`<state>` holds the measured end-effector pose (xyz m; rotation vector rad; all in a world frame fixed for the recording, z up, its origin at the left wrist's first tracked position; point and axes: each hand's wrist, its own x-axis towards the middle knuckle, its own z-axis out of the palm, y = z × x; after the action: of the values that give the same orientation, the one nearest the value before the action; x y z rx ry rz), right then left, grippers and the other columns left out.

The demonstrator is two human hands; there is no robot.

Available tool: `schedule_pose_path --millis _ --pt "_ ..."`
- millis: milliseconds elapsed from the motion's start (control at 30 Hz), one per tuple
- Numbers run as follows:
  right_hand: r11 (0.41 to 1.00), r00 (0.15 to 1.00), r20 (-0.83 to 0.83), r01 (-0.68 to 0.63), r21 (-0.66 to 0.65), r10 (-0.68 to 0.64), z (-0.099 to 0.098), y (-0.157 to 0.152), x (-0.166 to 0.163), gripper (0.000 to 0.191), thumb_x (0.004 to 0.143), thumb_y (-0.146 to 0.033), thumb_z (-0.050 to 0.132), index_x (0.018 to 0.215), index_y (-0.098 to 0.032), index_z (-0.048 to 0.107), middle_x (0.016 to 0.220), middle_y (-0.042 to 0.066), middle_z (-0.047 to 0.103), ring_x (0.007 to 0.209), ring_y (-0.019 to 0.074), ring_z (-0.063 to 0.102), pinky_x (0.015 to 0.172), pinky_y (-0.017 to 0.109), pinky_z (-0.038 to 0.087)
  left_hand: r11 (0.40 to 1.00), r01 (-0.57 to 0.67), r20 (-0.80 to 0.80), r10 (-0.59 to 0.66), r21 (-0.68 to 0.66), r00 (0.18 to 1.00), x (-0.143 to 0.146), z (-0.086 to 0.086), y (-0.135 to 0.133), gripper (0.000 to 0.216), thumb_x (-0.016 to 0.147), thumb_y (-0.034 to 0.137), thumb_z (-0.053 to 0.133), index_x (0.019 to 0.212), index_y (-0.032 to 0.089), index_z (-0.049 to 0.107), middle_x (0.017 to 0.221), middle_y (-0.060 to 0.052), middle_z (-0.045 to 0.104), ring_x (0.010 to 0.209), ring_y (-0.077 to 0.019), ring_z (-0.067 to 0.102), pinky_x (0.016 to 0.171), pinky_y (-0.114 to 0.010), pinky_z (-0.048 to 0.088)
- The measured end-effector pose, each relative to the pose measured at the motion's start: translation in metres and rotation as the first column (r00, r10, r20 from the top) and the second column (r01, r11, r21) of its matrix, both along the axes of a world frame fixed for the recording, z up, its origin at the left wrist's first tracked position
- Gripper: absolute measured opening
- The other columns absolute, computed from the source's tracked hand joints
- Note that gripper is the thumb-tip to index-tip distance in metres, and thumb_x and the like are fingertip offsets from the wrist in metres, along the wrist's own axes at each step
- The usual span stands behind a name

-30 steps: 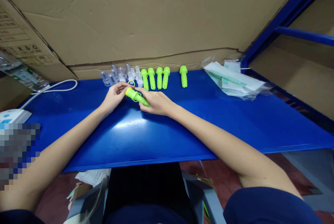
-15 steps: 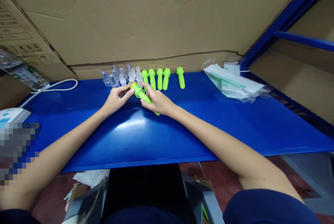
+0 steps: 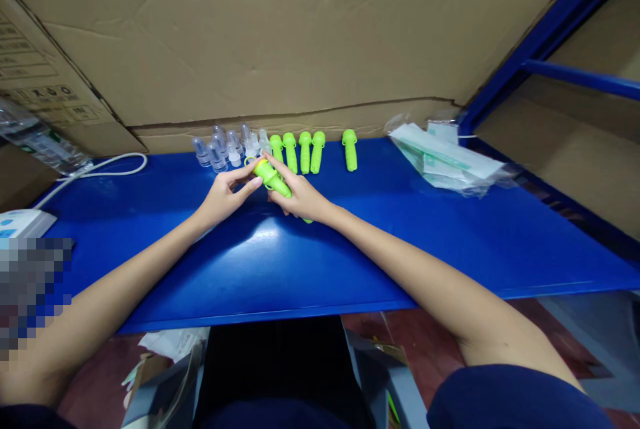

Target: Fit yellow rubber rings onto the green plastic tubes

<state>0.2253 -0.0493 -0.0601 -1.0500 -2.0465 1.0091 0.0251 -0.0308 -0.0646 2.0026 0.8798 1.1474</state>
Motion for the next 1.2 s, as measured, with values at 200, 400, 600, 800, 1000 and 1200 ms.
schedule_pose_path --millis 200,400,600,800,1000,1200 --pt "0.996 0.994 -0.108 0.002 -0.090 -0.012 -0.004 0.003 0.001 0.080 0.088 -0.033 0.055 0.157 -0.025 0.014 0.083 0.000 0.065 0.044 0.0092 0.053 0.036 0.021 0.044 0.990 0.110 0.006 -0.110 -0.093 0.994 0.001 -0.002 0.000 0.059 0.092 0.041 0.059 0.145 0.016 0.049 0.120 -0.010 0.073 0.104 -0.0233 0.072 0.099 -0.041 0.054" --pt "0.992 0.982 -0.191 -0.012 -0.127 -0.012 -0.007 0.007 0.001 0.077 0.085 -0.031 0.060 0.151 -0.025 0.020 0.076 -0.004 0.064 0.039 0.0081 0.052 0.031 0.017 0.039 0.989 0.122 -0.030 -0.126 -0.088 0.992 0.002 -0.002 -0.002 0.059 0.092 0.043 0.060 0.145 0.018 0.051 0.124 -0.010 0.071 0.107 -0.0253 0.071 0.098 -0.038 0.055" --pt "0.988 0.968 -0.250 -0.062 -0.145 0.024 -0.012 0.007 -0.001 0.079 0.083 -0.027 0.062 0.150 -0.022 0.021 0.071 -0.006 0.065 0.036 0.0065 0.050 0.028 0.015 0.037 0.998 -0.070 0.009 0.070 -0.011 0.998 0.004 -0.003 -0.004 0.047 0.091 0.039 0.062 0.132 0.017 0.064 0.122 -0.008 0.072 0.105 -0.0262 0.072 0.097 -0.038 0.055" --pt "0.982 0.953 -0.299 -0.100 -0.158 0.048 -0.011 0.003 -0.005 0.083 0.083 -0.022 0.062 0.154 -0.022 0.017 0.072 -0.005 0.067 0.035 0.0062 0.051 0.027 0.013 0.037 0.993 -0.112 0.007 0.112 0.035 0.994 0.002 -0.005 -0.003 0.044 0.090 0.037 0.064 0.129 0.017 0.065 0.128 -0.009 0.065 0.103 -0.0248 0.072 0.096 -0.037 0.054" --pt "0.981 0.948 -0.317 -0.087 -0.171 0.029 -0.013 0.003 -0.006 0.082 0.081 -0.022 0.064 0.151 -0.021 0.022 0.070 -0.005 0.067 0.033 0.0074 0.051 0.025 0.014 0.037 0.997 -0.076 -0.003 0.076 0.002 0.997 0.004 -0.002 -0.007 0.043 0.093 0.031 0.058 0.135 0.019 0.061 0.118 -0.007 0.072 0.088 -0.0199 0.075 0.082 -0.029 0.057" --pt "0.982 0.937 -0.348 -0.056 -0.181 -0.011 -0.018 0.007 -0.004 0.068 0.079 -0.028 0.067 0.135 -0.023 0.028 0.067 -0.008 0.066 0.030 0.0068 0.048 0.024 0.014 0.034 0.999 -0.045 -0.172 0.049 0.025 0.984 0.003 0.002 -0.010 0.051 0.095 0.030 0.055 0.144 0.015 0.050 0.092 -0.006 0.079 0.077 -0.0175 0.075 0.070 -0.022 0.055"
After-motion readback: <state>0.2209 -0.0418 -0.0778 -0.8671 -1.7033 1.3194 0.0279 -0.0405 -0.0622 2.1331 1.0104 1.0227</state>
